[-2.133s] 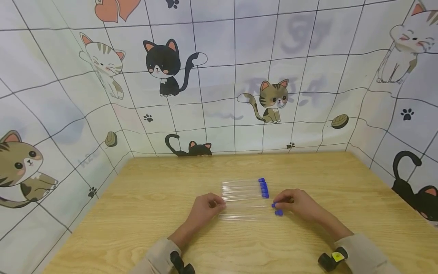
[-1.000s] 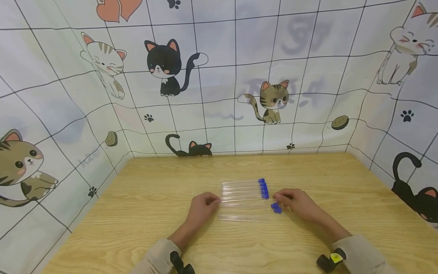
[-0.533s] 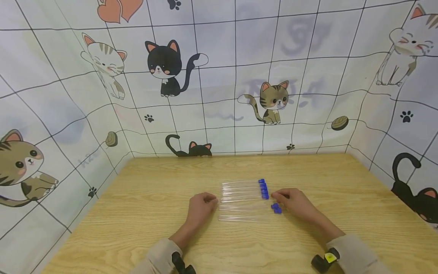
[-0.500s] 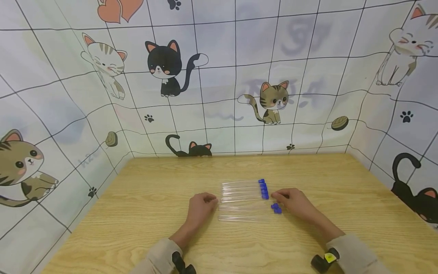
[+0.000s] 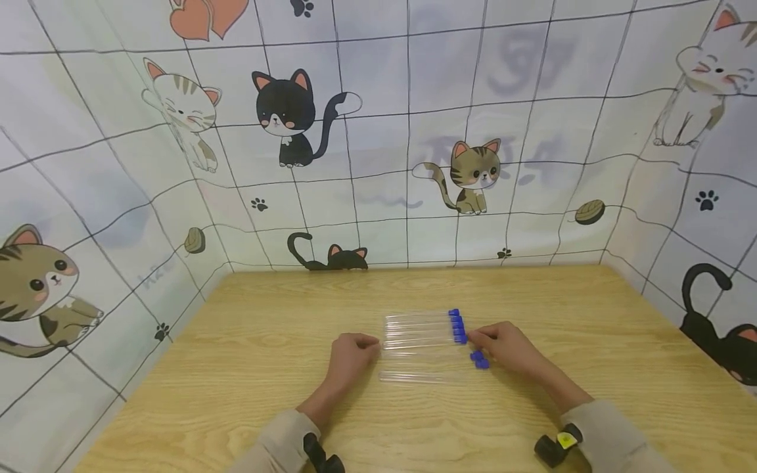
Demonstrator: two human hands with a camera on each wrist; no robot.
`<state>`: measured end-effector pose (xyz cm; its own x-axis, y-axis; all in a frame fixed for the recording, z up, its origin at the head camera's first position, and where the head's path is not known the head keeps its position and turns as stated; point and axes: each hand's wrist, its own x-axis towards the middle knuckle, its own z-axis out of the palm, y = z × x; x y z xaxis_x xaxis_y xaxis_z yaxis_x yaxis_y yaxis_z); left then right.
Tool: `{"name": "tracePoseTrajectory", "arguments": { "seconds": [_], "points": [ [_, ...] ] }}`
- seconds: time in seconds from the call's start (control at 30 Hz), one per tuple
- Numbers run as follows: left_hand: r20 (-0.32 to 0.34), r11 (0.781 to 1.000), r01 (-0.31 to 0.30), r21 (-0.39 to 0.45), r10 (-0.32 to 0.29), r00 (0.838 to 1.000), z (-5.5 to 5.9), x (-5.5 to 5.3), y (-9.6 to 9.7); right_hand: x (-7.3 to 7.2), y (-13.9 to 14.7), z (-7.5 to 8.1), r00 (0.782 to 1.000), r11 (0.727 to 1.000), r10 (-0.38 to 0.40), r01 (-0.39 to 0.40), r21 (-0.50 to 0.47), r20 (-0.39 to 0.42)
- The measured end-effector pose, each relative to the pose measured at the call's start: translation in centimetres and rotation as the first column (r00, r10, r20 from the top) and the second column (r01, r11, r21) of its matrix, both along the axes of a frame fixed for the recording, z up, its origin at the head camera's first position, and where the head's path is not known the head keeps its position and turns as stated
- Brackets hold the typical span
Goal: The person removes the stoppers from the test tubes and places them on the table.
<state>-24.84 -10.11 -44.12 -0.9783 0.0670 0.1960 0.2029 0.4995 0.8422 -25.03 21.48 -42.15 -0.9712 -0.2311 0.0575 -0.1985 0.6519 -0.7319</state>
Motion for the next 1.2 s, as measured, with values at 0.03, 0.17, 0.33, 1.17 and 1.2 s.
{"name": "tracePoseTrajectory", "arguments": {
  "seconds": [0.03,0.17,0.33,1.17,1.2],
  "points": [
    [0.004,1.0,-0.004,0.001,0.004,1.0,0.0,0.05,0.03,-0.04,-0.02,0.01,1.0,1.0,0.008,-0.008,0.0,-0.002],
    [0.01,1.0,-0.017,0.008,0.017,1.0,0.0,0.14,0.09,-0.2,-0.12,-0.04,1.0,1.0,0.015,-0.015,-0.005,0.011],
    [0.005,1.0,-0.01,0.01,0.01,1.0,0.0,0.07,0.18,-0.35,-0.25,-0.04,0.999,1.0,-0.005,0.005,-0.013,0.034],
    [0.004,0.998,-0.034,0.047,0.033,0.999,0.19,0.07,0.71,-0.31,-0.14,0.05,0.999,0.997,0.008,-0.004,-0.077,0.053],
    [0.004,0.998,-0.031,0.062,0.03,1.0,0.13,0.04,0.7,-0.3,-0.13,0.1,0.998,0.996,0.007,-0.003,-0.086,0.055]
  ]
}}
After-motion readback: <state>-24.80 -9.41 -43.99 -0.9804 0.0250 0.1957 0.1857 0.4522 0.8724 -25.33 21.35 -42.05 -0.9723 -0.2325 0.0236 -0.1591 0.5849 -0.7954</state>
